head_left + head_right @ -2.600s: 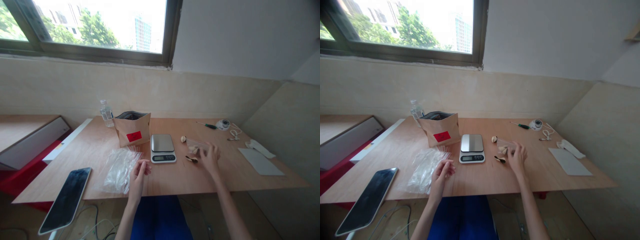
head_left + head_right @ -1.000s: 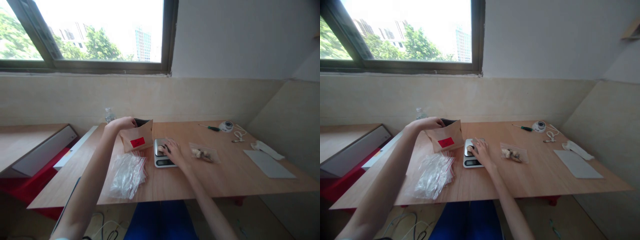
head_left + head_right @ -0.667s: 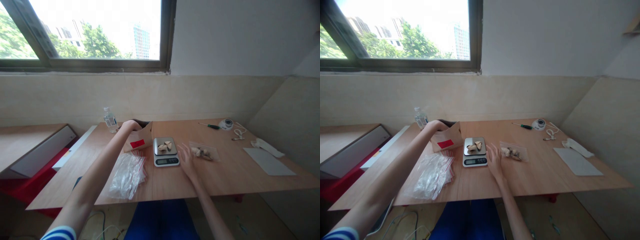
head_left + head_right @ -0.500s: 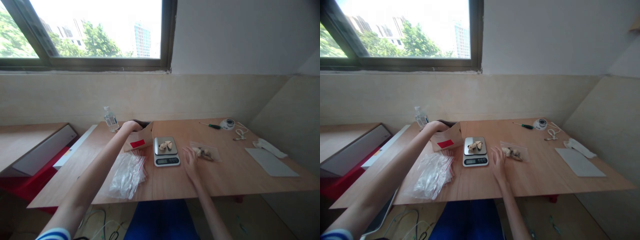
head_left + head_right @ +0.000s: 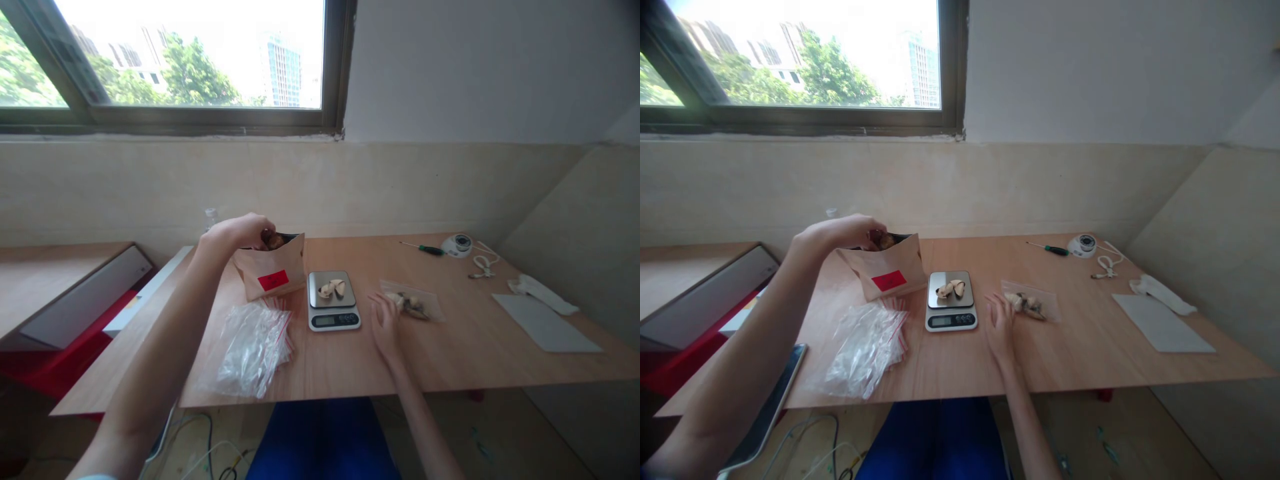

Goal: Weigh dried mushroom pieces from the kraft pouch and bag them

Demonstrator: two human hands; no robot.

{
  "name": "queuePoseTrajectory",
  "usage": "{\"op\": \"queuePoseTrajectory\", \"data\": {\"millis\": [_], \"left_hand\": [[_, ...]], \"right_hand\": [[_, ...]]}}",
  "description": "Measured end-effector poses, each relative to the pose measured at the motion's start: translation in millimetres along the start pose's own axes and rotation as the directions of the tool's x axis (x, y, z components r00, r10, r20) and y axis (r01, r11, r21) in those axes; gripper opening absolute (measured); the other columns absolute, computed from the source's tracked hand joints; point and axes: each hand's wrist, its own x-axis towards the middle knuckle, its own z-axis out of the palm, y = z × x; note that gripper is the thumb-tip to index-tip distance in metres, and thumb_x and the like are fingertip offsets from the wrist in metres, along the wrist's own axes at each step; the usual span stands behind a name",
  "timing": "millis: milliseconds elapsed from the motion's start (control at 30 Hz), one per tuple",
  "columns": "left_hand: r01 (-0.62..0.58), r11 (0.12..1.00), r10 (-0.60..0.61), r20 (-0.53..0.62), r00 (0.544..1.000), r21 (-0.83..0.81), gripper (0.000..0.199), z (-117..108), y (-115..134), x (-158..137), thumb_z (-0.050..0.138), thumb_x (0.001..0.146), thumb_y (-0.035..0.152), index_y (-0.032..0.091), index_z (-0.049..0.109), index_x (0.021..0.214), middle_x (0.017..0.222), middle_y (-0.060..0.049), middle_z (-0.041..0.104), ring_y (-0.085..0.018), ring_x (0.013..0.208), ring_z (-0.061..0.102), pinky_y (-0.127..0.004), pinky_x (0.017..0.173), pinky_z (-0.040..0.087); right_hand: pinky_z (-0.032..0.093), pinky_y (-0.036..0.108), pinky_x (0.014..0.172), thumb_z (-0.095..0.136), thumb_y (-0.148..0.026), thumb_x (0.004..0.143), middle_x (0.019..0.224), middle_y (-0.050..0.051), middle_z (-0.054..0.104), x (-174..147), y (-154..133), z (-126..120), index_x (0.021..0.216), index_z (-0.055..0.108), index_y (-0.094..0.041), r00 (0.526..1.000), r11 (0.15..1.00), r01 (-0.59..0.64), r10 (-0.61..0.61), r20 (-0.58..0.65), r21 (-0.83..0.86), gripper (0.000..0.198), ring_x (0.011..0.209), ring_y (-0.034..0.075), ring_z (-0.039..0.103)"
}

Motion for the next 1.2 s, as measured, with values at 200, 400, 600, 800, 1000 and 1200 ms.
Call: {"op": "queuePoseTrajectory", "data": {"millis": [200, 400, 600, 800, 1000, 1200], "left_hand": [[-0.128, 0.978, 0.110, 0.112, 0.988, 0.166, 0.018, -29.7, 36.6, -31.8, 0.063, 0.066, 0.004, 0.015, 0.069, 0.079, 0.072, 0.000, 0.065, -0.017, 0.075, 0.059, -0.028, 0.074, 0.040], [-0.408, 0.822, 0.427, -0.045, 0.903, -0.397, 0.018, 7.1, 78.6, -70.8, 0.062, 0.077, 0.023, 0.018, 0.064, 0.094, 0.088, -0.001, 0.068, -0.014, 0.080, 0.063, -0.025, 0.075, 0.047], [-0.109, 0.527, 0.315, 0.075, 0.946, -0.843, 0.030, 122.1, 68.3, -78.2, 0.068, 0.073, 0.035, 0.015, 0.059, 0.093, 0.086, -0.005, 0.068, -0.017, 0.079, 0.065, -0.026, 0.068, 0.051], [-0.037, 0.478, 0.093, 0.008, 0.996, -0.878, 0.032, 164.1, 60.9, -83.6, 0.065, 0.074, 0.043, 0.013, 0.058, 0.084, 0.080, -0.005, 0.066, -0.017, 0.073, 0.063, -0.024, 0.062, 0.049], [0.003, 0.486, 0.019, 0.014, 1.000, -0.874, 0.039, 179.8, 58.2, -68.0, 0.058, 0.078, 0.048, 0.012, 0.061, 0.091, 0.085, -0.007, 0.068, -0.019, 0.075, 0.066, -0.027, 0.064, 0.052], [0.038, 0.594, -0.064, 0.000, 0.998, -0.804, 0.032, 202.6, 27.9, -36.5, 0.049, 0.084, 0.037, 0.010, 0.065, 0.089, 0.090, -0.011, 0.070, -0.022, 0.085, 0.065, -0.029, 0.070, 0.050]], "right_hand": [[0.035, 0.049, 0.099, 0.038, -0.036, 0.091, 0.111, 0.011, 0.057, 0.9, -1.3, -0.4, 0.103, 0.062, -0.019, 1.000, 1.000, -0.018, 0.018, -0.008, 0.017, 0.031, 0.111, 0.025, 0.048], [0.036, 0.047, 0.100, 0.042, -0.037, 0.091, 0.117, 0.009, 0.057, 4.5, -54.9, -9.0, 0.112, 0.059, -0.022, 0.999, 0.964, -0.011, 0.002, 0.033, 0.267, 0.031, 0.113, 0.024, 0.050], [0.053, 0.035, 0.083, 0.051, -0.047, 0.086, 0.132, 0.009, 0.051, 13.0, -112.7, 2.1, 0.130, 0.045, -0.026, 0.945, 0.668, -0.294, 0.098, 0.311, 0.684, 0.049, 0.104, 0.022, 0.060], [0.054, 0.033, 0.075, 0.064, -0.044, 0.077, 0.102, 0.007, 0.069, 11.9, -102.7, 18.2, 0.113, 0.060, -0.019, 0.878, 0.583, -0.475, 0.266, 0.397, 0.660, 0.044, 0.081, 0.019, 0.066], [0.052, 0.031, 0.071, 0.068, -0.041, 0.073, 0.093, 0.006, 0.069, 17.0, -82.1, 18.3, 0.109, 0.064, -0.018, 0.883, 0.612, -0.468, 0.327, 0.335, 0.637, 0.043, 0.073, 0.017, 0.063], [0.047, 0.028, 0.061, 0.064, -0.040, 0.075, 0.082, 0.005, 0.067, 20.3, -47.8, 13.2, 0.101, 0.068, -0.017, 0.931, 0.842, -0.333, 0.222, 0.290, 0.425, 0.035, 0.065, 0.016, 0.056]]}}
